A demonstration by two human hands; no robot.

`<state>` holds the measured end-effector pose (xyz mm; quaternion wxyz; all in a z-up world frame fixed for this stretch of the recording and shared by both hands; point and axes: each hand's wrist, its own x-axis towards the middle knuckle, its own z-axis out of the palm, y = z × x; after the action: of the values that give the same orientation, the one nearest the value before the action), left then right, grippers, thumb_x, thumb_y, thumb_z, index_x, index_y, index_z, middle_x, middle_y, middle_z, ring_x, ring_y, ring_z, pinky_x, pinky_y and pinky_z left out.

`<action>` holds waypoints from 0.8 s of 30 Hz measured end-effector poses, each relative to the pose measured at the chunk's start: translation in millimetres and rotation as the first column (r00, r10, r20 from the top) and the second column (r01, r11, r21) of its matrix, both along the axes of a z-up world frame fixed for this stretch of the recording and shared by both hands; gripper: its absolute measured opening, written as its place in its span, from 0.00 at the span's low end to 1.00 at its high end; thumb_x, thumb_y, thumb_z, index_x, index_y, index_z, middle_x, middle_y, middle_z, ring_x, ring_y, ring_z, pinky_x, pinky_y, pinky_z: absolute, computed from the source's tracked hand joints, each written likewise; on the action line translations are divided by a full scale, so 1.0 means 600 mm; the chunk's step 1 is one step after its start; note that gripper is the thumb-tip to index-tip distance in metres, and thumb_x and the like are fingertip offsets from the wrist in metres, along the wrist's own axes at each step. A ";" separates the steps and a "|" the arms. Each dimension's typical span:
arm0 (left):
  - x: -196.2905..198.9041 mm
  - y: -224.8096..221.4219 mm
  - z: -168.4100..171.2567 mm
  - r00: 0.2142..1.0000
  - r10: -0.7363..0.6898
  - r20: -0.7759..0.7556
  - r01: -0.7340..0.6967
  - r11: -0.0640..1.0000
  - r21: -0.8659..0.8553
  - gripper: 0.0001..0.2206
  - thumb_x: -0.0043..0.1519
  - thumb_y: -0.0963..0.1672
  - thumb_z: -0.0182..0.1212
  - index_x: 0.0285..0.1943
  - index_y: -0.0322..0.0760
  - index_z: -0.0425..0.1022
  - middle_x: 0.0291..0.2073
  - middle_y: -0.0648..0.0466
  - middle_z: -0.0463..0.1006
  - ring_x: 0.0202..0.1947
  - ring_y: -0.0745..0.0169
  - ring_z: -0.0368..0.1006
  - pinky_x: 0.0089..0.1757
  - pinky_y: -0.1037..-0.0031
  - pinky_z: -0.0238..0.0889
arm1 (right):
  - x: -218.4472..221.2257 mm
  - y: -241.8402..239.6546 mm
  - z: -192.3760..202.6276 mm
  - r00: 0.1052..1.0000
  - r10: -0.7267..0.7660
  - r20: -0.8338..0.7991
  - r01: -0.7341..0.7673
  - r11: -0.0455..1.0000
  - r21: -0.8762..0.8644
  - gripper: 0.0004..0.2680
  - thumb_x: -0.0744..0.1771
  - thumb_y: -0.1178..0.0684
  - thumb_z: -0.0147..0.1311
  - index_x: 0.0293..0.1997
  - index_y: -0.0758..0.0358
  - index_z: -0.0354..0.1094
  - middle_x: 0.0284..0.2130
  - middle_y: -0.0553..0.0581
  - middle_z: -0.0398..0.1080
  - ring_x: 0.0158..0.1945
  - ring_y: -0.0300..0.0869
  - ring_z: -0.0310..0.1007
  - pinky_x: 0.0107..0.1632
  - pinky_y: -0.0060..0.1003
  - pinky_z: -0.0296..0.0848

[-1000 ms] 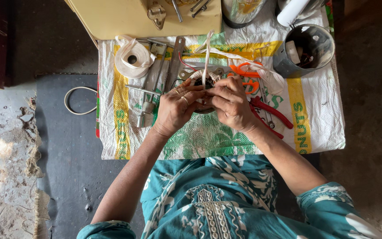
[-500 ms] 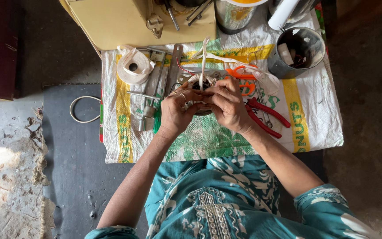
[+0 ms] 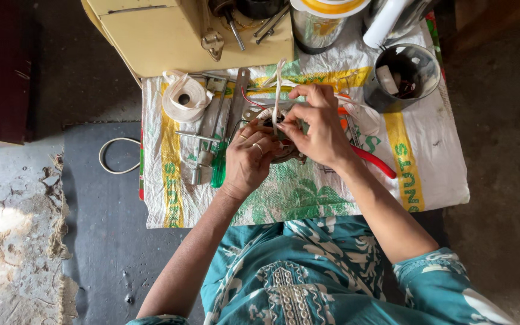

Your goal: The person wraps insulating tape and white thread around the copper wire windings of a small electric motor stator by hand, securing the bundles one at a time.

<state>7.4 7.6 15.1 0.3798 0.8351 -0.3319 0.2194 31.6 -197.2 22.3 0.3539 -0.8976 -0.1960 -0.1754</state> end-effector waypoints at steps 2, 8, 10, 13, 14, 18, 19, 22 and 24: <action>-0.004 0.001 0.003 0.999 0.037 0.031 -0.038 0.999 0.026 0.06 0.51 0.38 0.68 0.35 0.40 0.79 0.37 0.56 0.79 0.50 0.50 0.74 0.55 0.59 0.64 | -0.006 0.019 0.000 0.999 -0.034 -0.023 0.033 0.999 -0.040 0.02 0.60 0.61 0.61 0.32 0.63 0.77 0.61 0.58 0.67 0.67 0.53 0.59 0.70 0.53 0.58; -0.018 -0.007 -0.004 0.991 0.117 0.057 -0.117 0.993 0.002 0.08 0.49 0.38 0.68 0.34 0.40 0.78 0.41 0.58 0.81 0.49 0.50 0.70 0.50 0.60 0.63 | 0.009 0.039 -0.019 0.995 -0.038 -0.088 0.017 0.973 -0.228 0.04 0.57 0.61 0.64 0.30 0.63 0.80 0.65 0.67 0.62 0.65 0.61 0.55 0.61 0.60 0.54; -0.015 -0.007 -0.005 0.990 0.127 0.055 -0.127 0.992 -0.010 0.08 0.48 0.38 0.68 0.33 0.39 0.77 0.40 0.58 0.81 0.47 0.51 0.71 0.49 0.61 0.64 | 0.013 0.043 -0.025 0.989 -0.064 -0.134 0.037 0.980 -0.196 0.05 0.57 0.61 0.64 0.31 0.61 0.81 0.63 0.64 0.64 0.65 0.59 0.56 0.62 0.58 0.56; -0.015 -0.003 -0.008 0.991 0.126 0.037 -0.125 0.992 -0.027 0.07 0.48 0.38 0.69 0.33 0.40 0.78 0.38 0.59 0.81 0.44 0.53 0.71 0.47 0.64 0.67 | 0.015 0.047 -0.025 0.973 -0.089 -0.212 0.067 0.991 -0.112 0.04 0.58 0.60 0.65 0.31 0.60 0.80 0.59 0.59 0.67 0.65 0.56 0.58 0.64 0.54 0.58; -0.016 -0.003 -0.009 0.992 0.126 0.021 -0.125 0.992 -0.027 0.07 0.48 0.38 0.68 0.33 0.40 0.78 0.37 0.59 0.81 0.42 0.53 0.71 0.45 0.65 0.68 | 0.016 0.047 -0.023 0.966 -0.097 -0.238 0.080 0.994 -0.079 0.04 0.58 0.59 0.66 0.31 0.59 0.80 0.58 0.58 0.68 0.65 0.54 0.59 0.64 0.53 0.59; -0.014 0.001 -0.012 0.994 0.111 -0.020 -0.111 0.993 -0.033 0.07 0.50 0.37 0.68 0.33 0.41 0.79 0.35 0.59 0.80 0.39 0.54 0.72 0.41 0.67 0.70 | 0.016 0.038 -0.031 0.990 0.060 -0.130 -0.056 0.998 0.032 0.05 0.60 0.62 0.65 0.34 0.61 0.78 0.57 0.61 0.67 0.64 0.56 0.61 0.64 0.50 0.61; -0.013 -0.001 -0.015 0.994 0.104 -0.031 -0.105 0.993 -0.045 0.07 0.50 0.37 0.68 0.34 0.41 0.80 0.34 0.59 0.80 0.39 0.54 0.72 0.41 0.66 0.70 | 0.024 0.031 -0.033 0.980 0.118 -0.160 -0.107 0.991 0.079 0.05 0.61 0.61 0.65 0.37 0.61 0.78 0.59 0.62 0.66 0.64 0.56 0.61 0.64 0.49 0.61; -0.010 0.002 -0.020 0.995 0.088 -0.048 -0.091 0.993 -0.068 0.07 0.51 0.38 0.68 0.35 0.42 0.80 0.34 0.59 0.80 0.39 0.55 0.72 0.41 0.66 0.70 | 0.038 0.027 -0.040 0.956 0.195 -0.219 -0.165 0.975 0.151 0.04 0.62 0.60 0.65 0.37 0.61 0.77 0.59 0.60 0.67 0.62 0.55 0.65 0.63 0.48 0.63; -0.006 0.001 -0.022 0.996 0.078 -0.036 -0.080 0.994 -0.071 0.07 0.51 0.38 0.68 0.35 0.42 0.80 0.34 0.59 0.80 0.38 0.55 0.72 0.41 0.66 0.70 | 0.041 0.033 -0.037 0.961 0.171 -0.219 -0.140 0.979 0.148 0.04 0.61 0.59 0.67 0.35 0.60 0.78 0.57 0.58 0.69 0.61 0.53 0.66 0.63 0.47 0.64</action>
<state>3.6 8.2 2.2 0.4062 0.8369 -0.2840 0.2322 56.4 -177.2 0.1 0.4451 -0.8684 -0.2116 -0.0539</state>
